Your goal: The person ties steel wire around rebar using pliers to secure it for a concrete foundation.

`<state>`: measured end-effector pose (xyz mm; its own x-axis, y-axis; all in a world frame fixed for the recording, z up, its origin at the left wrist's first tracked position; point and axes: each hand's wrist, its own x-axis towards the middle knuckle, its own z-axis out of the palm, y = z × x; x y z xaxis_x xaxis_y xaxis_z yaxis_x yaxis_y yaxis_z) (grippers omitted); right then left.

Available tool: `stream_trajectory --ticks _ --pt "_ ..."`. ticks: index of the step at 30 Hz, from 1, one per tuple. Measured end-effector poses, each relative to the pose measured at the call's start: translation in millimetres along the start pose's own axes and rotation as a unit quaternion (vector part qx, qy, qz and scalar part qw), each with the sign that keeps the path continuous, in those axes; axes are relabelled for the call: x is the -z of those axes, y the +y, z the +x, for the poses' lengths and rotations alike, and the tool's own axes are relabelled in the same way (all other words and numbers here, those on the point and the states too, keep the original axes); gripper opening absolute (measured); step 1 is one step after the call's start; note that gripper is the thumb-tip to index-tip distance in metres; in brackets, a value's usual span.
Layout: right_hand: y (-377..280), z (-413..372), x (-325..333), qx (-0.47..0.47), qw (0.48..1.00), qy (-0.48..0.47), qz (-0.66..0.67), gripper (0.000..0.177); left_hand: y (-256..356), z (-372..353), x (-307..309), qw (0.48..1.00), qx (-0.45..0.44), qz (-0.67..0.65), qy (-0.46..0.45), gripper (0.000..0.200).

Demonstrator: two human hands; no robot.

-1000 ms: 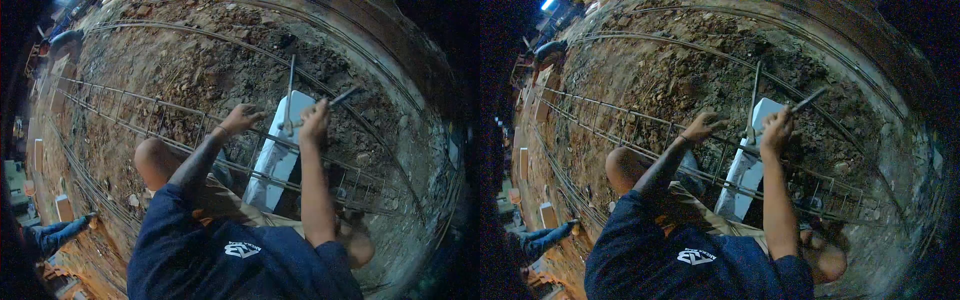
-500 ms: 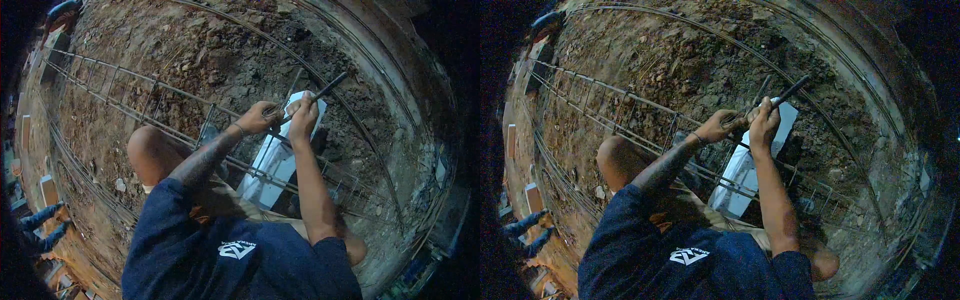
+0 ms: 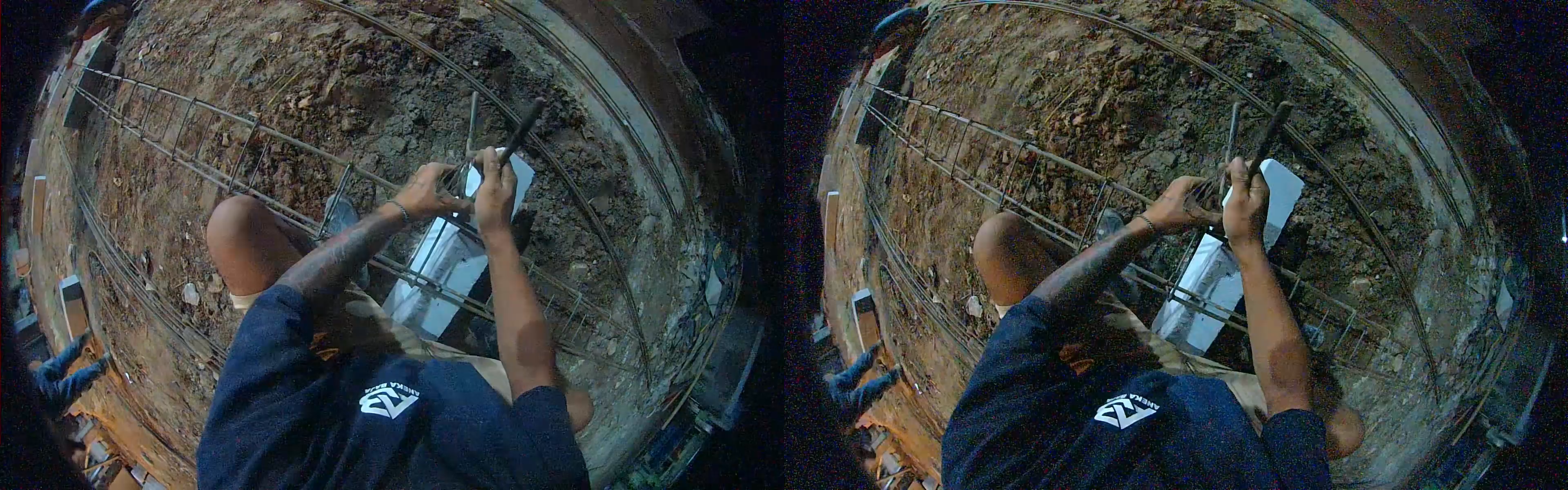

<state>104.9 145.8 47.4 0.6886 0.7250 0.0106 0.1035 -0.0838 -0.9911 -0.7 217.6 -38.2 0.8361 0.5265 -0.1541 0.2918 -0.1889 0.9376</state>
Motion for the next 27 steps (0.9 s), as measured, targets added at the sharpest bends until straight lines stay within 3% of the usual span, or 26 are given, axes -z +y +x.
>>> stream_trajectory --ticks 1,3,7,9,10,12,13,15,16,18,19,21,22,23,25,27 --pt "3.1 0.3 0.2 0.006 0.999 0.003 0.032 0.031 4.3 -2.9 0.3 1.000 0.001 -0.001 -0.001 0.077" --pt "7.9 1.7 1.2 0.017 0.995 0.007 0.095 0.031 13.1 -8.5 0.5 0.987 -0.105 0.027 0.115 0.060" --pt "9.6 4.0 4.6 0.004 0.988 -0.007 0.157 0.030 46.7 -15.7 14.2 0.997 -0.016 0.041 0.070 0.077" --pt "3.6 4.3 5.1 -0.025 0.989 0.011 0.145 0.029 68.0 -17.8 26.5 0.999 0.047 0.000 -0.022 0.077" --pt "6.8 5.5 4.9 -0.026 0.989 0.011 0.145 0.029 58.8 -16.5 20.6 0.999 0.048 -0.001 -0.023 0.077" --pt "14.6 9.3 2.4 -0.002 0.984 0.028 0.176 0.028 33.4 -12.7 6.8 0.996 -0.008 -0.001 0.092 0.069" --pt "11.8 8.1 0.3 -0.003 0.984 0.025 0.177 0.028 36.3 -10.0 12.1 0.996 -0.007 -0.001 0.094 0.069" --pt "5.0 4.6 -3.3 -0.014 0.991 0.034 0.127 0.028 42.4 -3.0 23.2 0.997 -0.008 0.036 -0.067 0.064" --pt "5.7 5.5 -2.7 -0.015 0.991 0.034 0.127 0.028 35.2 -4.5 17.1 0.997 -0.007 0.036 -0.067 0.064" --pt "9.0 10.9 2.3 -0.078 0.992 0.077 0.063 0.029 15.1 -7.5 -2.1 0.972 -0.126 0.060 0.190 0.050" --pt "14.8 16.8 5.3 -0.079 0.992 0.077 0.063 0.029 19.9 -7.0 -0.4 0.972 -0.126 0.060 0.190 0.050" --pt "26.9 29.9 7.8 -0.087 0.994 0.060 -0.001 0.050 35.0 -4.9 10.1 0.997 -0.044 0.035 0.060 0.043" --pt "18.0 30.3 5.8 -0.208 0.972 0.069 0.083 0.076 33.9 -2.7 11.9 0.996 -0.046 0.037 0.061 0.043" --pt "13.7 30.0 6.9 -0.248 0.954 0.026 0.169 0.087 32.3 -1.9 12.1 0.997 -0.044 0.023 0.050 0.044" --pt "19.4 35.3 9.1 -0.282 0.920 -0.073 0.262 0.067 30.0 -0.8 12.8 0.998 -0.043 0.011 0.040 0.044" --pt "21.3 33.5 6.6 -0.255 0.937 -0.055 0.231 0.065 27.3 -2.4 11.1 0.997 -0.052 0.016 0.053 0.044"
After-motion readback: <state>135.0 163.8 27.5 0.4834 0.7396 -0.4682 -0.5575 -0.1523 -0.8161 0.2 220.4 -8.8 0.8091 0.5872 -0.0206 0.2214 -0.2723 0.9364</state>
